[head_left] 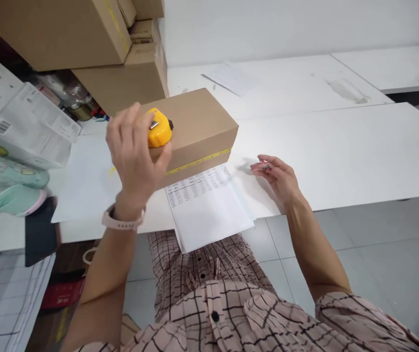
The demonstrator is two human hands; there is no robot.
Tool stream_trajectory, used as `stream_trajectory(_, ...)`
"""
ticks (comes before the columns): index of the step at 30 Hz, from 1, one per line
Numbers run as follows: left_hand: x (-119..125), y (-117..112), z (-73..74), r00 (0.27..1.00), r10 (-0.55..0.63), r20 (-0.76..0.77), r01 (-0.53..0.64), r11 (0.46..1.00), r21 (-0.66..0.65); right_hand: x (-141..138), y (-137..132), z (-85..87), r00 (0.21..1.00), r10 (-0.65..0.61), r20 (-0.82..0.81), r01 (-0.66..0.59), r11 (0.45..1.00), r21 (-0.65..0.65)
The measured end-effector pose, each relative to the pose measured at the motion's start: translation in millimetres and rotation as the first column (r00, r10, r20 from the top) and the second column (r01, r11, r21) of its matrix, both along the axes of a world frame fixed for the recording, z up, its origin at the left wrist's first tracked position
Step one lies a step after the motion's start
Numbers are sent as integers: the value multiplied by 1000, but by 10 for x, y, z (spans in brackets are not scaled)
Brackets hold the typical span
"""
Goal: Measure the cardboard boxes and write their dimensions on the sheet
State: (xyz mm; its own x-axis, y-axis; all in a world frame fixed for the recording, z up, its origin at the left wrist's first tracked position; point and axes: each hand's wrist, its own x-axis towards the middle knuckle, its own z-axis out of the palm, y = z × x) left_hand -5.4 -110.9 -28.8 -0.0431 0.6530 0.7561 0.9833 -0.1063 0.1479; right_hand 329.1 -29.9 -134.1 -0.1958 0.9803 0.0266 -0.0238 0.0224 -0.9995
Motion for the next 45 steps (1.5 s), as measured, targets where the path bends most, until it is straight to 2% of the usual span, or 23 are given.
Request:
stream_trajectory(2, 289, -215, -218, 992, -121, -42, 126, 985, 121, -18, -115, 12, 994, 5, -108, 0, 999, 43)
stream_trajectory(3, 456, -325, -356, 973, -229, -42, 232, 967, 104, -51, -169, 11, 994, -14, -111, 23, 997, 74)
stream_trajectory(4, 625, -426, -504, 948, -318, -24, 319, 947, 42, -97, -218, 2, 994, -37, -99, 48, 994, 102)
stream_trajectory(6, 938, -588, -784, 919, -393, 23, 391, 908, -152, -223, -292, -28, 996, -63, -70, 72, 989, 129)
stream_trajectory(8, 1175, -674, -974, 932, -358, 61, 349, 837, -421, -370, -332, -56, 999, 1, -52, 4, 995, 99)
stream_trajectory(9, 1258, -688, -1022, 945, -321, 58, 300, 783, -545, -442, -340, -63, 996, 66, -54, -62, 996, 71)
stream_trajectory(11, 1354, -673, -1034, 967, -252, 15, 187, 675, -713, -571, -334, -60, 975, 218, -52, -218, 976, 4)
stream_trajectory(13, 1385, -631, -979, 972, -232, -22, 125, 600, -790, -666, -302, -49, 952, 306, -12, -307, 951, -40)
stream_trajectory(17, 1382, -574, -880, 974, -223, -32, 94, 530, -842, -767, -216, -74, 967, 229, 110, -230, 973, -6)
stream_trajectory(29, 1407, -556, -875, 981, -194, 10, 110, 508, -854, -831, -214, -129, 963, 96, 253, -130, 984, 122)
stream_trajectory(35, 1394, -558, -889, 981, -195, 20, 116, 498, -859, -831, -224, -108, 971, 130, 200, -160, 977, 141)
stream_trajectory(45, 1394, -559, -855, 980, -196, 16, 115, 502, -857, -840, -241, -101, 952, 109, 285, -156, 977, 147)
